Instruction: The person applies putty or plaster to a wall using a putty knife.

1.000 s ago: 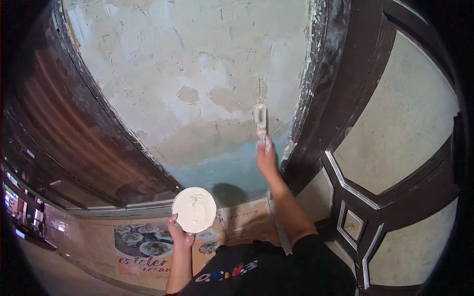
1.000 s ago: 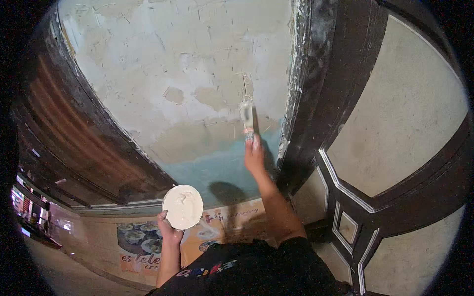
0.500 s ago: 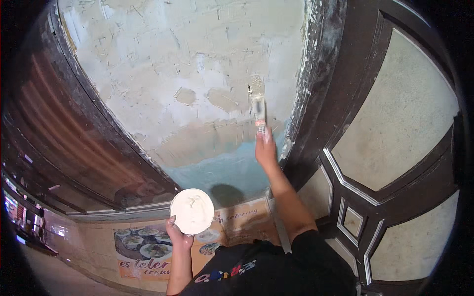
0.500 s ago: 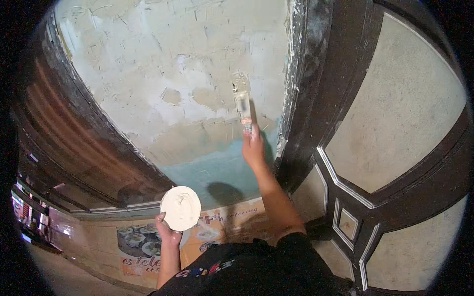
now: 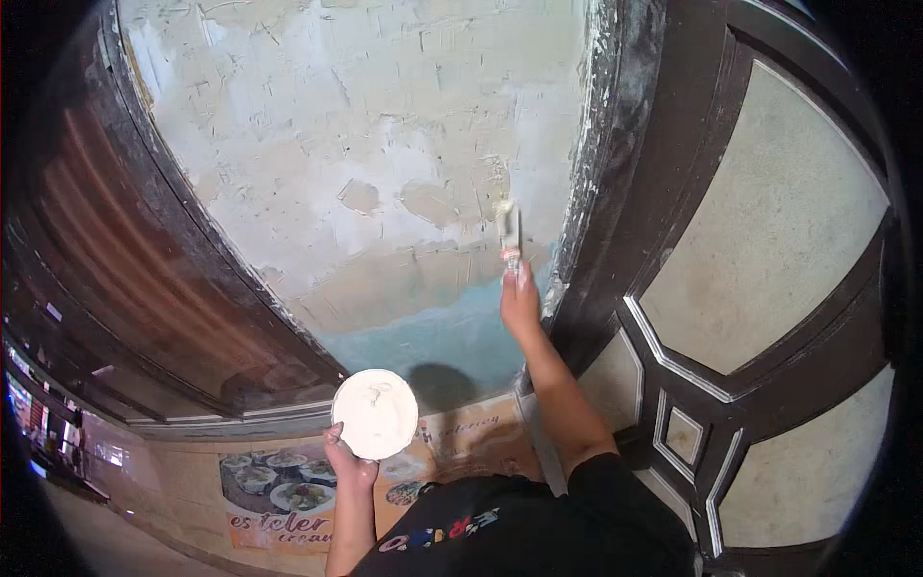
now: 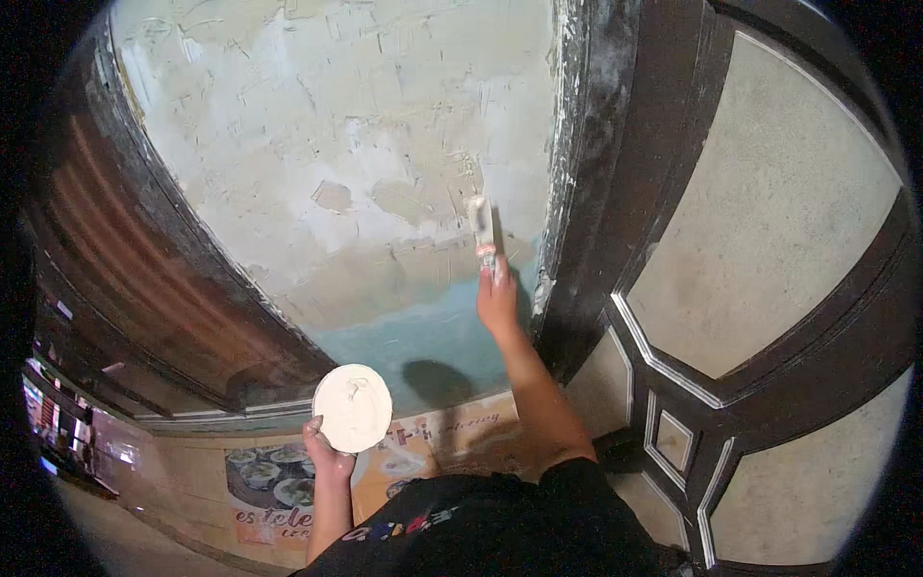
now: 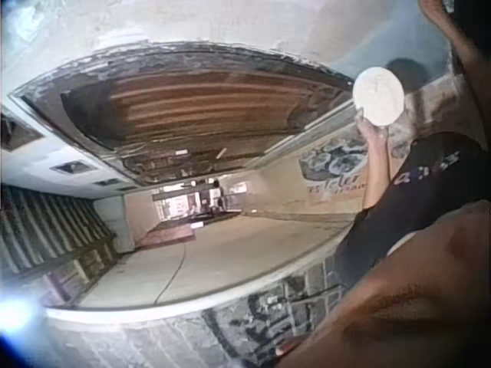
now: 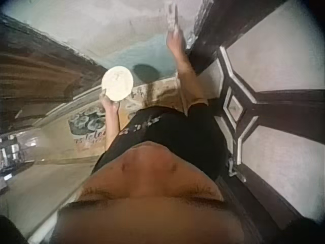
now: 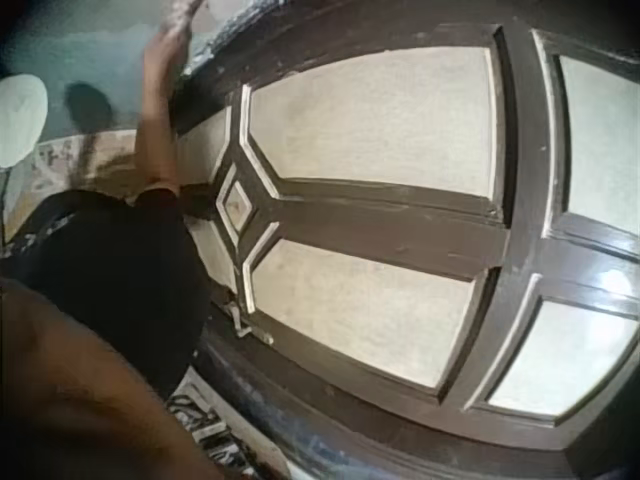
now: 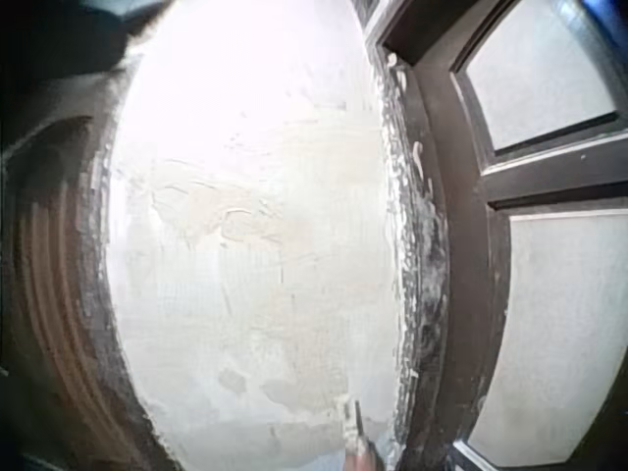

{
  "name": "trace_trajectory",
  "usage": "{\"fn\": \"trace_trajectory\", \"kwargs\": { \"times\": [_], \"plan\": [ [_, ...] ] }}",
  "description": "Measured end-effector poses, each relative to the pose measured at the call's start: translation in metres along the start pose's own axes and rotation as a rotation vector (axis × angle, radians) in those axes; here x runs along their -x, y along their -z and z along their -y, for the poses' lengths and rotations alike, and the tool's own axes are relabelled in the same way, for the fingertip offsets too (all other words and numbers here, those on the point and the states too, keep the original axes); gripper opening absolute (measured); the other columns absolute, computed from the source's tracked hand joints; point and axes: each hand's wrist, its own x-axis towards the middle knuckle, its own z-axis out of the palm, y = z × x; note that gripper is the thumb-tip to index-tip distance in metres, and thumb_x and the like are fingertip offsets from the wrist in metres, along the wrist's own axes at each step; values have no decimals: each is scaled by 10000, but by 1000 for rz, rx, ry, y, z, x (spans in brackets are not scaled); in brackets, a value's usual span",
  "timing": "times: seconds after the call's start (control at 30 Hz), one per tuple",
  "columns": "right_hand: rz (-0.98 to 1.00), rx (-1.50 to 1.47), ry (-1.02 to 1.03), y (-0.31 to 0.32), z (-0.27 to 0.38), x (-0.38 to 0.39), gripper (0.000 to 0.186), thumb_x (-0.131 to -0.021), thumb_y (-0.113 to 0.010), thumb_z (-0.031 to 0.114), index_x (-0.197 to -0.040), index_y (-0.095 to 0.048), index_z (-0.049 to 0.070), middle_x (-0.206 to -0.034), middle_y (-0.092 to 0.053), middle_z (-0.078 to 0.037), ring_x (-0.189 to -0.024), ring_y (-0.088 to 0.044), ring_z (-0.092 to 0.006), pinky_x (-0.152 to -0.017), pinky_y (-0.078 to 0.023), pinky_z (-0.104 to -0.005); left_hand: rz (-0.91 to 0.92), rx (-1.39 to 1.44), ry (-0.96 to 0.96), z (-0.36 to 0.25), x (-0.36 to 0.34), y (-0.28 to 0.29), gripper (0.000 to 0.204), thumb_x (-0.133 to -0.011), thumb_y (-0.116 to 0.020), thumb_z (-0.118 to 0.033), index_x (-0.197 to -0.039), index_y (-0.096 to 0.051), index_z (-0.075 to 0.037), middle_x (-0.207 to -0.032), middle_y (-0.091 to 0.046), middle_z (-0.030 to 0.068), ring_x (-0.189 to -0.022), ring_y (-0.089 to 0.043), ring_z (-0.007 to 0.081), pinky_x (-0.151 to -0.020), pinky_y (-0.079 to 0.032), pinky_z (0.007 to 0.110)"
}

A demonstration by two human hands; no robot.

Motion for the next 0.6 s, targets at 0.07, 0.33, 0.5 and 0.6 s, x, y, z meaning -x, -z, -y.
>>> {"fn": "trace_trajectory", "kwargs": {
  "times": [0.07,0.33,0.5,0.6],
  "plan": [
    [7,4,19,3,17,-25,240,-950,-416,207,-1126,-474,54,-903,-590,-283,-885,-547,-489,-711,-428,-510,12,14,22,0,3,-9,565,-769,-484,-293,-1270,-474,-34,-1218,-568,129,-1098,-566,300,-941,-470,424],
    [177,184,-178,-4,-16,16,272,-956,-424,244,-1145,-447,50,-854,-596,-303,-851,-560,-507,-701,-440,-539,3,2,12,-4,8,-9,582,-763,-477,-293,-1277,-463,-19,-1242,-550,143,-1103,-562,312,-944,-469,428],
    [28,48,41,-5,-5,13,225,-946,-420,200,-1084,-474,30,-864,-576,-256,-828,-548,-473,-710,-435,-493,34,28,15,-5,5,-6,582,-766,-473,-278,-1285,-459,-15,-1270,-536,154,-1123,-554,315,-960,-462,440],
    [48,121,38,-11,20,-8,252,-950,-421,225,-1106,-461,31,-889,-584,-280,-837,-549,-490,-708,-437,-513,22,13,21,-4,6,-8,596,-763,-478,-294,-1288,-456,-13,-1266,-538,150,-1114,-559,316,-959,-461,443]
  ]
}}
